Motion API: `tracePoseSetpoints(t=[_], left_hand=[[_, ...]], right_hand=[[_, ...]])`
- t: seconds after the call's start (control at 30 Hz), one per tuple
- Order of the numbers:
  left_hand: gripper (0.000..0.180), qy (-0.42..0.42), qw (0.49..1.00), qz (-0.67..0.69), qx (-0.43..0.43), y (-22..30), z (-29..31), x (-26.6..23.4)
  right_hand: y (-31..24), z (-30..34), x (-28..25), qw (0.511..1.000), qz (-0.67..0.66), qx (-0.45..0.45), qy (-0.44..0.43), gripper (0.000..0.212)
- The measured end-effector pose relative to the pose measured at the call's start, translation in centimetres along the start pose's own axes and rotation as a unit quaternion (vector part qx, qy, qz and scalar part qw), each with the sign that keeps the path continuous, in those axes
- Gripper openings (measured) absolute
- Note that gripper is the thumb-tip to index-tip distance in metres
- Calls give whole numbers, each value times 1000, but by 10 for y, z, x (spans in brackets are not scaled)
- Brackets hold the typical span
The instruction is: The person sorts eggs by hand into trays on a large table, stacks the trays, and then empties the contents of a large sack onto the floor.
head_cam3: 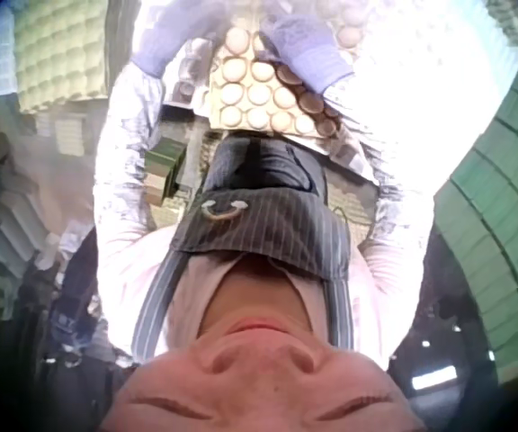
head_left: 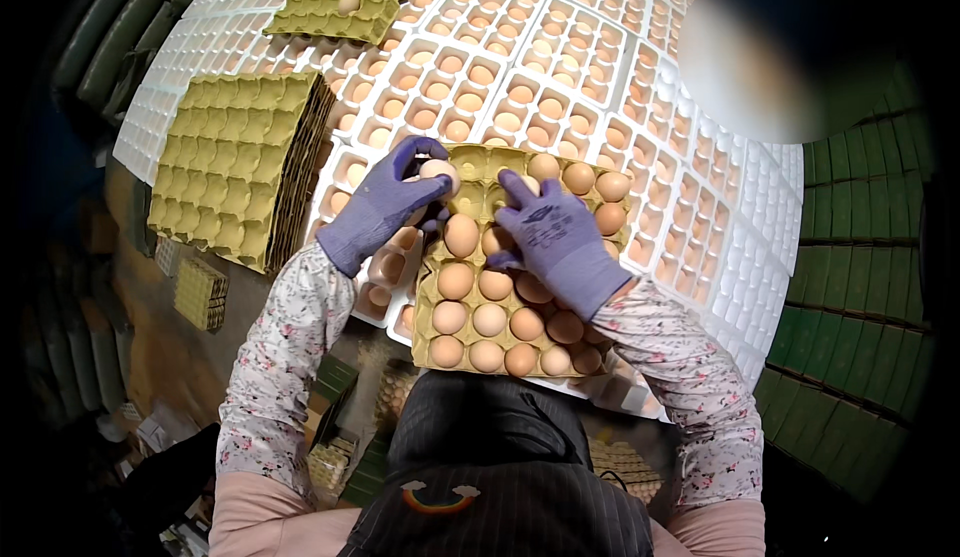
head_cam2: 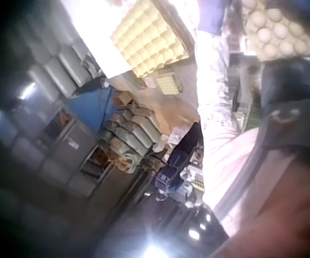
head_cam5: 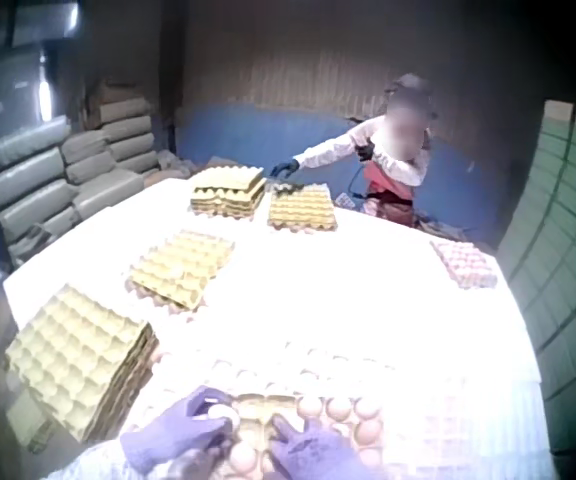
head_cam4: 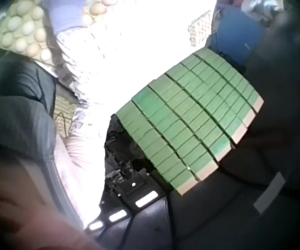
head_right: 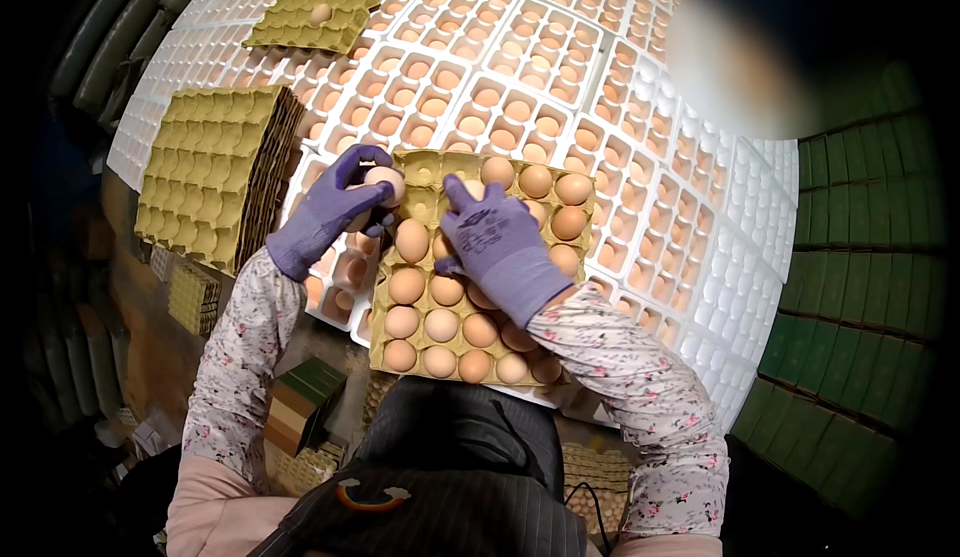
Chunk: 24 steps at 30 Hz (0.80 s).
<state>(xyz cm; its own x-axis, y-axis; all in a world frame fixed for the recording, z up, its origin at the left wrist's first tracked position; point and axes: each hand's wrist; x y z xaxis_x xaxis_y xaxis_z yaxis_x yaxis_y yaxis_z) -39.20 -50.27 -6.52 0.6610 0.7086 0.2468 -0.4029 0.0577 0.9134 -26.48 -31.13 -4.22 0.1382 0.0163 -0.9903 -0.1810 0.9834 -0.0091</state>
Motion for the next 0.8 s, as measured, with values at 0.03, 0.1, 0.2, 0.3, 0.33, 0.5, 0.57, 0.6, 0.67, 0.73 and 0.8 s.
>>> tracePoseSetpoints(t=[0.03, 0.1, 0.2, 0.3, 0.33, 0.5, 0.57, 0.6, 0.67, 0.73, 0.8], left_hand=[[27, -20, 996, -86, 27, 5, 2, 0], [36, -30, 911, -397, 103, 1, 7, 7], [50, -22, 708, -700, 88, -4, 15, 34], [46, -42, 693, -717, 63, 4, 7, 46], [46, -31, 723, -686, 72, 8, 12, 43], [51, 108, 804, -560, 165, 5, 40, 63], [50, 42, 831, -508, 225, -8, 48, 104], [51, 3, 847, -482, 225, -8, 62, 151], [51, -132, 852, -471, 189, -31, 77, 228], [54, -235, 843, -453, 171, -64, 89, 286], [55, -273, 808, -502, 143, -98, 98, 331]], right_hand=[[-3, 0, 8, 999, 29, -13, 11, 36], [-3, 6, 11, 998, 33, -11, 55, 35], [8, 35, -5, 976, -165, 79, 118, 34], [3, 105, -11, 802, -554, 187, 121, 36], [-4, 131, -3, 757, -613, 199, 108, 37], [-38, 255, 23, 679, -673, 287, 63, 37], [-49, 310, 36, 632, -686, 336, 129, 35], [-49, 332, 38, 615, -679, 375, 144, 34], [-46, 381, 54, 567, -674, 440, 176, 32], [-33, 424, 71, 666, -549, 463, 203, 34], [-17, 466, 82, 735, -415, 494, 207, 35]])
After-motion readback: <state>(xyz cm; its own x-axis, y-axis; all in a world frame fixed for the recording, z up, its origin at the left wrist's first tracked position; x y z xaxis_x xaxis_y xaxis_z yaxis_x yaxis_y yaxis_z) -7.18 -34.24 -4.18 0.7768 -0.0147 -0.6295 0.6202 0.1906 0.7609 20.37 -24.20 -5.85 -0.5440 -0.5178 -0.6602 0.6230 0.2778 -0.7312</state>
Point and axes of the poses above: each hand's wrist, its own z-axis away from the middle knuckle, its own x-axis out of the palm, y = z × x, and after that the axes turned 5 degrees about z, right-handed
